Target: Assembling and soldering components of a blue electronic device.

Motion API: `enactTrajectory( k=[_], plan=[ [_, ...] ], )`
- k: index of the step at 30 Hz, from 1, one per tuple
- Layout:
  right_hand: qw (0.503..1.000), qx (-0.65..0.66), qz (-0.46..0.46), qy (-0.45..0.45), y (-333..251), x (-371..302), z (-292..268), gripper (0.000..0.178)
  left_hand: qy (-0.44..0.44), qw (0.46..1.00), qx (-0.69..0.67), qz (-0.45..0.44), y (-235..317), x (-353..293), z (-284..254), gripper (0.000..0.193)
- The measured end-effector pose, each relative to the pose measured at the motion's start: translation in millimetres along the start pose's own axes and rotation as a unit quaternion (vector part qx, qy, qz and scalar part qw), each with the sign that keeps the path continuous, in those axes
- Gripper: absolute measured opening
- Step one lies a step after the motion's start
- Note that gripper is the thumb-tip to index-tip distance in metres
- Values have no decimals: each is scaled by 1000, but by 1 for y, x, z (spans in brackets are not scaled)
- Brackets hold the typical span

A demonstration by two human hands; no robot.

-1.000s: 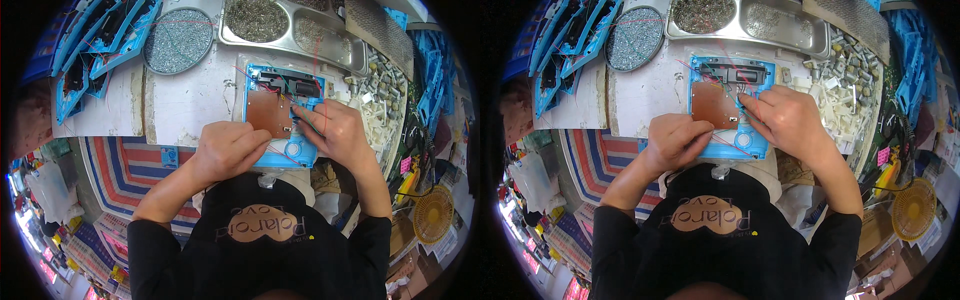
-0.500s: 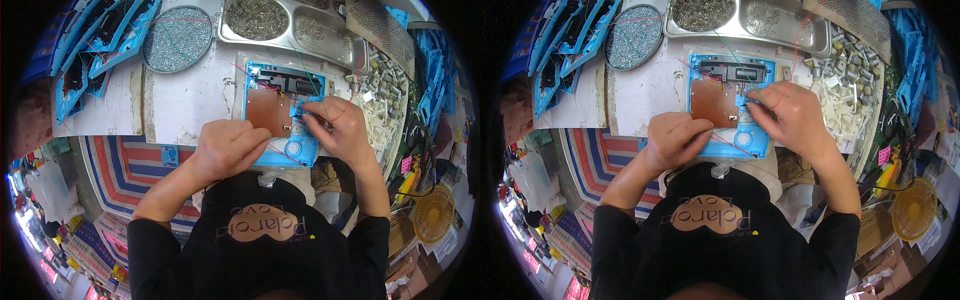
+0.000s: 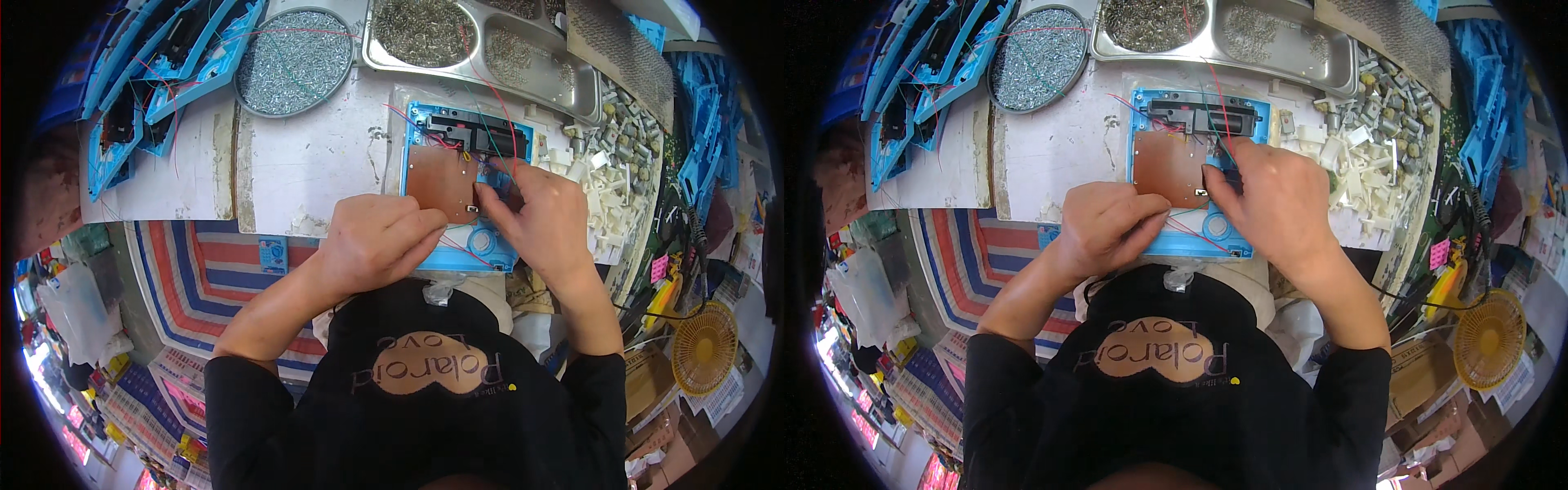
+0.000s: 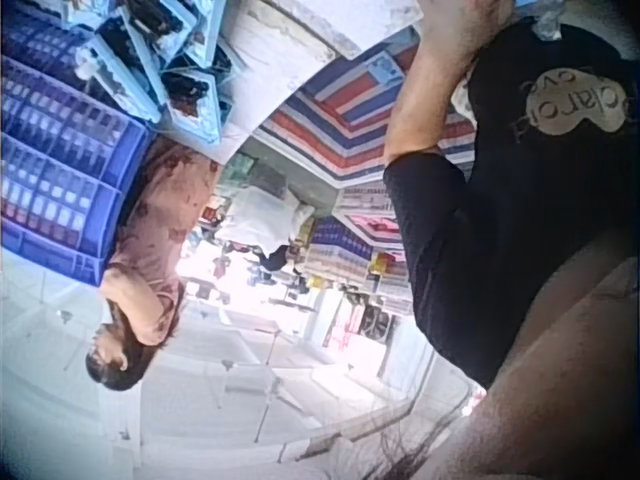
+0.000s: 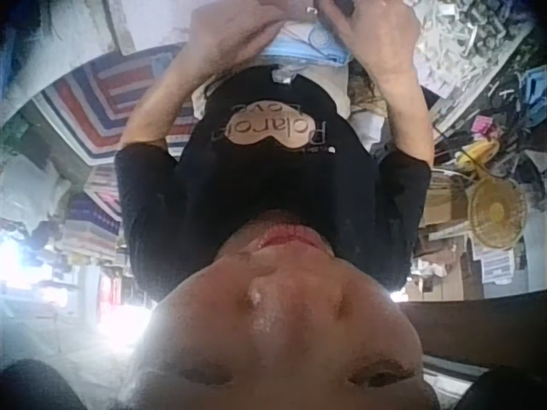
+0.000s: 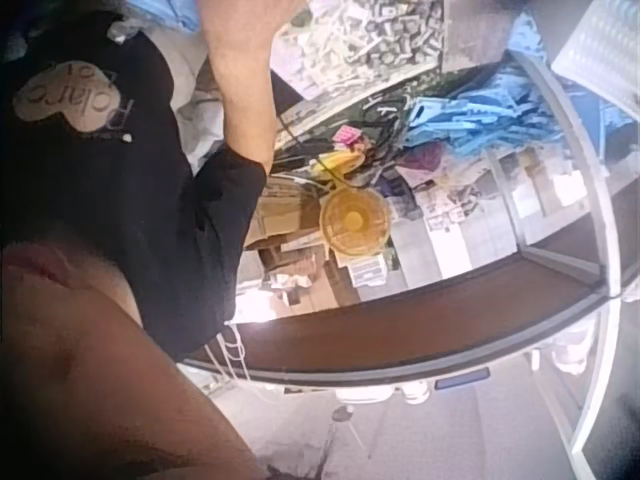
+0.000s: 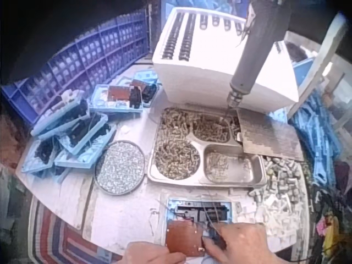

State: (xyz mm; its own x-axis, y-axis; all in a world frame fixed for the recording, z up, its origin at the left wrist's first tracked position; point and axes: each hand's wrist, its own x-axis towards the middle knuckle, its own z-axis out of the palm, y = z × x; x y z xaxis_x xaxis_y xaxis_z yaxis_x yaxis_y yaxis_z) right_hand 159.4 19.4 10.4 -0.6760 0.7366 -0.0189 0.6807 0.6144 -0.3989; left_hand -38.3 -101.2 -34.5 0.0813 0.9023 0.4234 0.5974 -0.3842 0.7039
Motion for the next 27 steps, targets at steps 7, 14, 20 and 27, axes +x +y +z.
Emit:
enactTrajectory(
  k=[7,14,20,27],
  plan=[
    [994,111,18,16,6,-5,1,23,1,1000,-13,-10,1,3,-1,18],
    [966,241,29,89,18,-20,-1,9,86,995,36,-19,0,41,-9,27],
    [941,325,34,90,25,-33,-3,8,-4,992,127,-2,-3,68,-5,48],
    [951,298,-3,84,24,-21,-6,11,92,989,115,-8,7,46,1,55]
  ],
)
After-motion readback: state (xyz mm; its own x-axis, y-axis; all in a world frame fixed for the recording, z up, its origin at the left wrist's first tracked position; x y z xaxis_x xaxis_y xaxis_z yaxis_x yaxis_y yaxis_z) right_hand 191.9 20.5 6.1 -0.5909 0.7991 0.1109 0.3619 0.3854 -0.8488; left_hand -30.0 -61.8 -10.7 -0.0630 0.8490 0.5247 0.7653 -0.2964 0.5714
